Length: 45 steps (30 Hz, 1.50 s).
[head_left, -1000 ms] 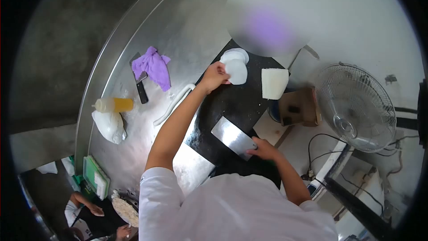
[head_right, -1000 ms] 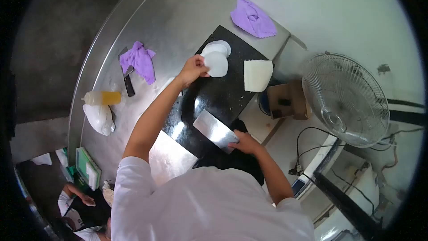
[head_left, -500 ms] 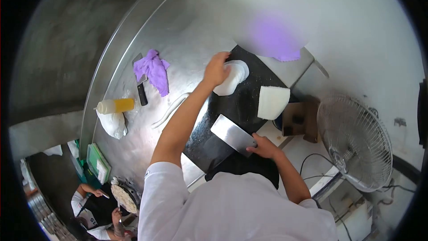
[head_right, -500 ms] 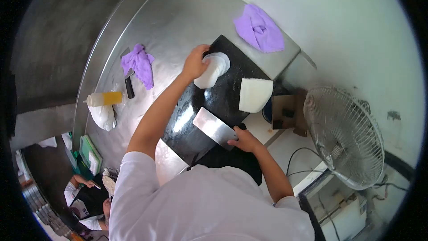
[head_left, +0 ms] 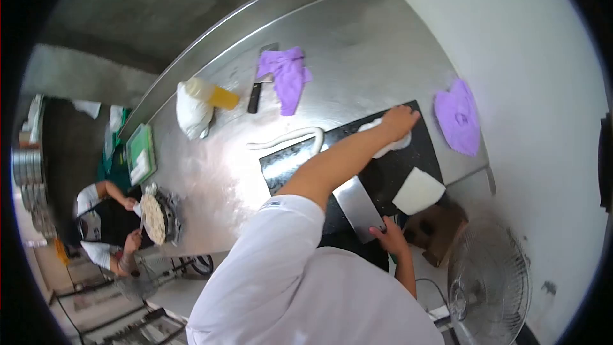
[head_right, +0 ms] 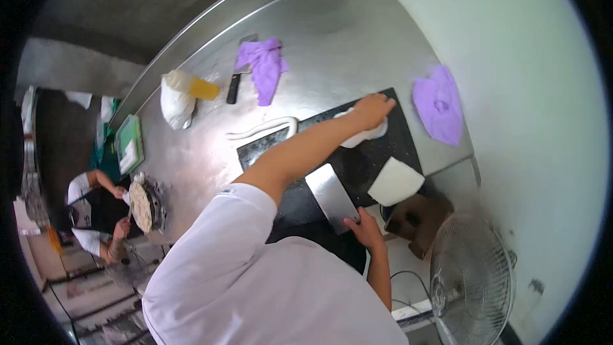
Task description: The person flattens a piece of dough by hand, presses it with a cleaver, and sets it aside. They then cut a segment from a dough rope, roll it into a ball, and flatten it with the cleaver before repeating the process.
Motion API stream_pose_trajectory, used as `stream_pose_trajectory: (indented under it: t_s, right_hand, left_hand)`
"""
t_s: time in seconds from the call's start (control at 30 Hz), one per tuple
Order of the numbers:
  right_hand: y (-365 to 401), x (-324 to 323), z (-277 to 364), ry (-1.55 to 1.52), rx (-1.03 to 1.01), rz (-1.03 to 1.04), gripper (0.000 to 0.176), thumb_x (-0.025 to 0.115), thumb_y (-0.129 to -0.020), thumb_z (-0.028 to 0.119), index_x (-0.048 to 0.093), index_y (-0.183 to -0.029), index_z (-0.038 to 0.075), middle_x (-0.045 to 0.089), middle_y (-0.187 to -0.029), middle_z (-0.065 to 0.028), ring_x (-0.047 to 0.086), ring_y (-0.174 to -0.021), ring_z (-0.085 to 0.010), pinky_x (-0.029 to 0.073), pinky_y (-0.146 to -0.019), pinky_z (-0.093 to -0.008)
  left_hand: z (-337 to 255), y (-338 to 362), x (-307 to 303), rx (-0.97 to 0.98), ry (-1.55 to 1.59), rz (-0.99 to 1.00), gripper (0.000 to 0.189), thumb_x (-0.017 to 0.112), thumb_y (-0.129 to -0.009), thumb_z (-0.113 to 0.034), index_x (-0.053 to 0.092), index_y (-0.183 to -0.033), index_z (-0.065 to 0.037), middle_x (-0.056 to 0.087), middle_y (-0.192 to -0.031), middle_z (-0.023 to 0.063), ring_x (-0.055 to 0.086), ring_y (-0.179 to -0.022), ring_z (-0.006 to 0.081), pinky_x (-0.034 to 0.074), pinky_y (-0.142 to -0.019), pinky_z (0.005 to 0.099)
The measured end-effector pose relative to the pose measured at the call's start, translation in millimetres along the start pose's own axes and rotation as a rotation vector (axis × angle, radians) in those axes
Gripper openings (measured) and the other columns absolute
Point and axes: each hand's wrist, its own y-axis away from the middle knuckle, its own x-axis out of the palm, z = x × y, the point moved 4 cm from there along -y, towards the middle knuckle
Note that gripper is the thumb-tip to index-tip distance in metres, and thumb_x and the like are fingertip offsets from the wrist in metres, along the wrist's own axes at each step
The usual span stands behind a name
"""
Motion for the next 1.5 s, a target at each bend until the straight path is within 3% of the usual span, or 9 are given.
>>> stream_pose_trajectory:
  t_s: [0.17,0.23,0.27,0.33,0.67,0.93,1.07,1.13,1.5]
  right_hand:
    - [-4.8,1.8,-16.9,-0.043,0.03,0.003,0.041,0.073,-0.094,0.029,0.061,-0.119,-0.001,0.071,-0.11,-0.0233,0.069,-0.104,-0.0369,0.052,-0.087,-0.0421]
    - [-7.3,-0.6,-19.1,-0.084,-0.085,-0.081,0.03,0.073,-0.095,0.028,0.061,-0.105,0.002,0.062,-0.073,-0.0042,0.055,-0.057,-0.0132,0.044,-0.051,-0.0318]
    - [-8.1,-3.0,-25.3,-0.075,-0.075,-0.08,0.03,0.073,-0.095,0.028,0.061,-0.105,0.002,0.062,-0.073,-0.0042,0.055,-0.057,-0.0132,0.044,-0.051,-0.0318]
    - [-5.9,-5.4,-18.1,-0.066,-0.007,0.0,0.04,0.073,-0.094,0.03,0.063,-0.118,-0.001,0.072,-0.1,-0.0182,0.07,-0.09,-0.0301,0.053,-0.079,-0.0408]
    - [-18.3,-9.9,-6.7,-0.139,0.121,0.006,0.04,0.072,-0.095,0.032,0.065,-0.115,-0.001,0.067,-0.079,-0.0088,0.062,-0.07,-0.0183,0.05,-0.065,-0.0356]
    - [-21.4,-10.6,-12.2,-0.063,0.064,0.016,0.04,0.07,-0.096,0.032,0.067,-0.119,-0.002,0.073,-0.103,-0.0154,0.067,-0.094,-0.021,0.052,-0.084,-0.0364]
    - [-24.1,-7.4,-15.3,-0.101,0.043,0.033,0.04,0.07,-0.096,0.031,0.067,-0.118,-0.002,0.073,-0.102,-0.0149,0.067,-0.093,-0.0214,0.052,-0.084,-0.0373]
    - [-30.5,-2.8,-21.4,-0.138,-0.192,-0.065,0.033,0.073,-0.095,0.03,0.066,-0.109,0.001,0.062,-0.075,-0.0008,0.053,-0.06,-0.0085,0.042,-0.052,-0.0269]
    - [-20.2,0.9,-8.8,-0.105,0.011,-0.016,0.031,0.071,-0.095,0.026,0.065,-0.104,-0.002,0.064,-0.08,-0.0066,0.056,-0.063,-0.0144,0.047,-0.059,-0.0337]
  left_hand:
    - [-2.1,-4.8,3.4,-0.063,-0.084,0.072,0.026,0.06,-0.093,-0.018,0.066,-0.116,-0.008,0.072,-0.109,0.0131,0.065,-0.111,0.031,0.049,-0.094,0.0481]
    - [-4.5,-5.1,2.6,-0.033,-0.15,0.094,0.023,0.06,-0.093,-0.019,0.07,-0.112,-0.009,0.072,-0.11,0.0108,0.065,-0.111,0.0293,0.046,-0.097,0.05]
    - [-5.2,-6.9,4.4,-0.014,-0.16,0.121,0.022,0.062,-0.093,-0.019,0.074,-0.109,-0.012,0.071,-0.116,0.0098,0.064,-0.115,0.0305,0.041,-0.103,0.0522]
    - [-7.6,1.4,-6.3,0.064,-0.152,0.047,0.02,0.061,-0.092,-0.017,0.074,-0.106,-0.011,0.071,-0.115,0.0096,0.064,-0.113,0.0299,0.043,-0.1,0.0512]
    - [5.6,1.2,-16.5,0.157,0.059,0.174,0.027,0.069,-0.087,-0.018,0.066,-0.113,-0.011,0.071,-0.11,0.0074,0.064,-0.114,0.0287,0.051,-0.094,0.0454]
    - [8.1,-5.4,-5.2,0.195,-0.035,0.225,0.018,0.07,-0.087,-0.022,0.072,-0.103,-0.013,0.07,-0.11,0.0061,0.063,-0.113,0.0279,0.05,-0.095,0.0451]
    - [4.2,4.2,-10.3,0.194,-0.081,0.133,0.02,0.063,-0.09,-0.02,0.074,-0.104,-0.013,0.068,-0.113,0.0066,0.06,-0.116,0.0284,0.047,-0.099,0.0483]
    - [6.3,14.4,-15.7,0.204,-0.092,0.073,0.022,0.06,-0.09,-0.02,0.074,-0.106,-0.012,0.068,-0.113,0.0068,0.059,-0.117,0.0288,0.046,-0.099,0.0493]
    - [1.8,17.8,-10.6,0.269,-0.215,0.112,0.017,0.061,-0.093,-0.018,0.068,-0.107,-0.014,0.073,-0.108,0.0065,0.068,-0.111,0.027,0.048,-0.097,0.0496]
